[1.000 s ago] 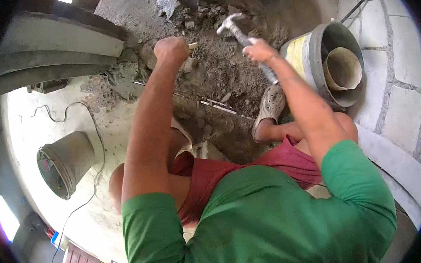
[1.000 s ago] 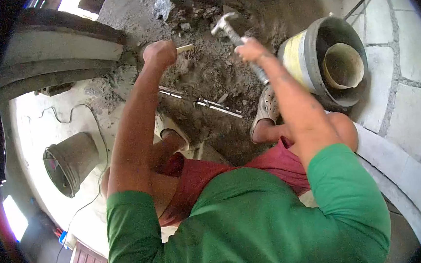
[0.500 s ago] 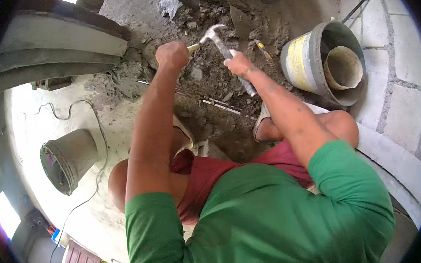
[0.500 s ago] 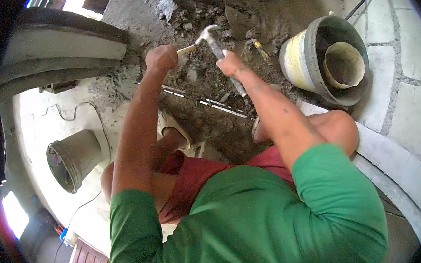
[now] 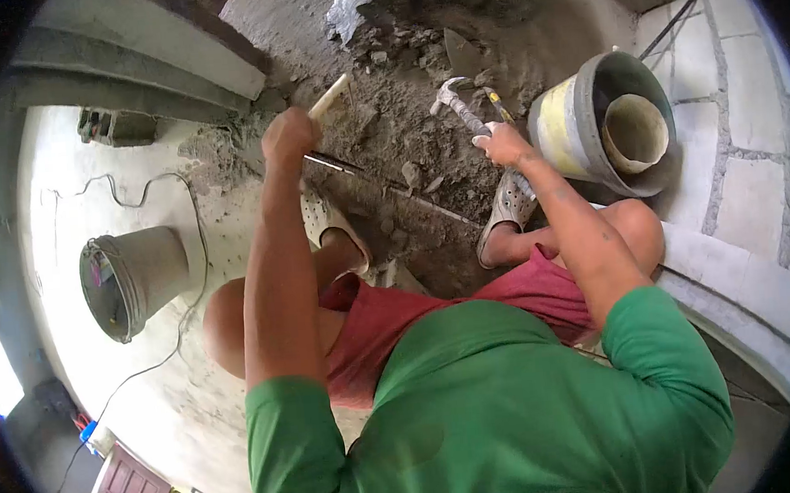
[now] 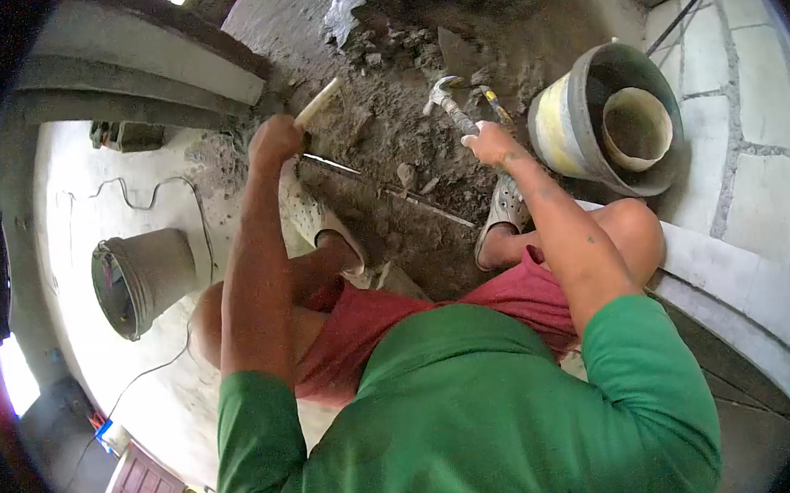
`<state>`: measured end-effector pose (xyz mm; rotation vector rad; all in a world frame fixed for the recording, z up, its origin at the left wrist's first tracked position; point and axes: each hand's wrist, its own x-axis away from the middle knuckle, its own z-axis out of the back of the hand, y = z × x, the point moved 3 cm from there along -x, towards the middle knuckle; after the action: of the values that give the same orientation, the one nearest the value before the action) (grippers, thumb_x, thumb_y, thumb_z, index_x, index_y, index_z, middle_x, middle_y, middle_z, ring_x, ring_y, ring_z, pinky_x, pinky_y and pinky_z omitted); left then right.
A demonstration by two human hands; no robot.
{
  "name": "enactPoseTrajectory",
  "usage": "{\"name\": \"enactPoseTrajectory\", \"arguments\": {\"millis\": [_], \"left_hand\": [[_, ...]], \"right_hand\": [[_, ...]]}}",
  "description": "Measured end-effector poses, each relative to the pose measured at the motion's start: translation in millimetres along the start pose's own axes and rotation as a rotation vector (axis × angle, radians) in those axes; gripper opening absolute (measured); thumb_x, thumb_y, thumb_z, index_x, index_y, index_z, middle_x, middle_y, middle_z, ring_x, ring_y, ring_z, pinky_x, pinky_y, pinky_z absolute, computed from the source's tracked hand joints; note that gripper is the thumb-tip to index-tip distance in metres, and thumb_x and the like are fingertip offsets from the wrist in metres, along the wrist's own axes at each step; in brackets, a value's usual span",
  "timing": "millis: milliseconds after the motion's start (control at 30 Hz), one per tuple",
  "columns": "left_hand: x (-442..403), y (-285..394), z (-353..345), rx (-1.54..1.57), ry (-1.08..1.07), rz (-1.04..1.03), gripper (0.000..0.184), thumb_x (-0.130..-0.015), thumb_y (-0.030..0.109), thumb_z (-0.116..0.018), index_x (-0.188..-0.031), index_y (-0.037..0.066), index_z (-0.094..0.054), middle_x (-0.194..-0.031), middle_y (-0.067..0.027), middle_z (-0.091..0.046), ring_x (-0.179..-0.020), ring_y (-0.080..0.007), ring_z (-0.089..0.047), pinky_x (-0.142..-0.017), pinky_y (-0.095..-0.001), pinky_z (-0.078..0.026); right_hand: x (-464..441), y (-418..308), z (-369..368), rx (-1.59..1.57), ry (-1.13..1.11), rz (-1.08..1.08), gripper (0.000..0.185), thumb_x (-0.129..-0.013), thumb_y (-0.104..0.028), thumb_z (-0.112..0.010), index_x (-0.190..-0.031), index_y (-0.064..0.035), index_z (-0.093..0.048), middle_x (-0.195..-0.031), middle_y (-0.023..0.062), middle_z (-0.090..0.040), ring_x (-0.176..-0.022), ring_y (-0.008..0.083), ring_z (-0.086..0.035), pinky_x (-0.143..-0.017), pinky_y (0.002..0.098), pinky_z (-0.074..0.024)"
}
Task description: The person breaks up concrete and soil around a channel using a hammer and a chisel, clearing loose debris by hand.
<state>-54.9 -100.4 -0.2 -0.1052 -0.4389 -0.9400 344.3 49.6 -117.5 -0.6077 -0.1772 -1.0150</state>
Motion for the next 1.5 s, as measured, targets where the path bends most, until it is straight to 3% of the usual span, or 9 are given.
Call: {"name": "enactPoseTrajectory", "arguments": {"millis": [133,500,600,800,933,1200,1267,1333,1500], "left_hand": [[-16,20,-7,-0.016,-0.016,0.029,0.025,-0.089,0.027,-0.058,-0.1,0.011,-0.074,-0.098,-0.0132,-0.073,-0.092,-0.0314,-0.071,-0.077,-0.0434,-0.057],[-60,55,-7,-0.104,-0.092,-0.105,0.025,-0.088,0.021,-0.058,-0.104,0.011,-0.074,-0.101,-0.0136,-0.073,-0.093,-0.0321,-0.071,-0.078,-0.0437,-0.056],[-66,64,-4,-0.127,-0.093,-0.148,0.026,-0.088,0.022,-0.057,-0.105,0.012,-0.074,-0.103,-0.0135,-0.072,-0.095,-0.0326,-0.07,-0.08,-0.0437,-0.055],[-76,80,1,-0.165,-0.09,-0.223,0.027,-0.088,0.022,-0.057,-0.107,0.012,-0.073,-0.101,-0.0138,-0.072,-0.094,-0.0319,-0.07,-0.081,-0.0449,-0.055],[-76,85,9,-0.178,-0.15,-0.153,0.026,-0.086,0.022,-0.059,-0.105,0.012,-0.074,-0.102,-0.0137,-0.072,-0.095,-0.0321,-0.07,-0.081,-0.0444,-0.056],[-84,73,-1,-0.185,-0.111,-0.215,0.024,-0.085,0.023,-0.061,-0.101,0.011,-0.074,-0.101,-0.0151,-0.072,-0.092,-0.033,-0.071,-0.08,-0.0437,-0.056],[-82,75,3,-0.159,-0.089,-0.21,0.023,-0.084,0.022,-0.061,-0.099,0.011,-0.075,-0.098,-0.016,-0.072,-0.091,-0.0337,-0.071,-0.08,-0.0437,-0.056],[-80,83,12,-0.201,-0.147,-0.188,0.024,-0.086,0.022,-0.06,-0.102,0.013,-0.075,-0.1,-0.0141,-0.073,-0.093,-0.0323,-0.071,-0.081,-0.0425,-0.055],[-84,81,4,-0.233,-0.148,-0.183,0.025,-0.087,0.022,-0.059,-0.106,0.015,-0.075,-0.102,-0.0117,-0.073,-0.096,-0.0296,-0.07,-0.083,-0.0407,-0.055]], "right_hand": [[4,-61,60,-0.28,-0.242,-0.164,0.057,-0.089,-0.035,-0.062,-0.12,0.0118,-0.056,-0.109,0.0276,-0.066,-0.1,0.0398,-0.065,-0.088,0.045,-0.0493],[-55,-156,241,-0.805,0.446,0.336,0.022,-0.093,-0.022,-0.061,-0.098,-0.0008,-0.058,-0.072,0.0027,-0.057,-0.06,0.0088,-0.056,-0.052,0.0252,-0.0486],[-57,-196,232,-0.905,0.566,-0.051,0.035,-0.093,-0.024,-0.06,-0.117,-0.0005,-0.05,-0.065,0.0028,-0.052,-0.048,0.0146,-0.05,-0.043,0.0289,-0.0435],[-141,-105,3,-0.011,0.079,0.157,0.034,-0.084,-0.018,-0.057,-0.11,0.0037,-0.058,-0.082,0.0194,-0.067,-0.068,0.0291,-0.068,-0.059,0.0418,-0.0547],[-111,-103,53,-0.338,-0.394,-0.187,0.035,-0.083,-0.021,-0.062,-0.108,0.0032,-0.059,-0.087,0.0163,-0.067,-0.065,0.0235,-0.067,-0.053,0.0385,-0.0534],[-114,-135,221,-1.091,0.45,-0.151,0.021,-0.092,-0.019,-0.059,-0.104,-0.0023,-0.054,-0.063,0.0015,-0.049,-0.051,0.0131,-0.051,-0.045,0.0286,-0.0428],[-145,-122,182,-1.172,0.619,0.084,0.022,-0.089,-0.021,-0.064,-0.09,0.0002,-0.059,-0.066,0.0052,-0.06,-0.048,0.0136,-0.056,-0.041,0.031,-0.0466],[-149,-116,104,-0.757,0.618,-0.212,0.022,-0.087,-0.017,-0.06,-0.086,0.0053,-0.061,-0.07,0.0114,-0.064,-0.046,0.0192,-0.058,-0.041,0.0362,-0.0471],[-121,-89,9,-0.125,-0.291,-0.142,0.035,-0.077,-0.018,-0.061,-0.103,0.0046,-0.067,-0.1,0.0254,-0.069,-0.09,0.0378,-0.068,-0.078,0.0452,-0.0528]]}}
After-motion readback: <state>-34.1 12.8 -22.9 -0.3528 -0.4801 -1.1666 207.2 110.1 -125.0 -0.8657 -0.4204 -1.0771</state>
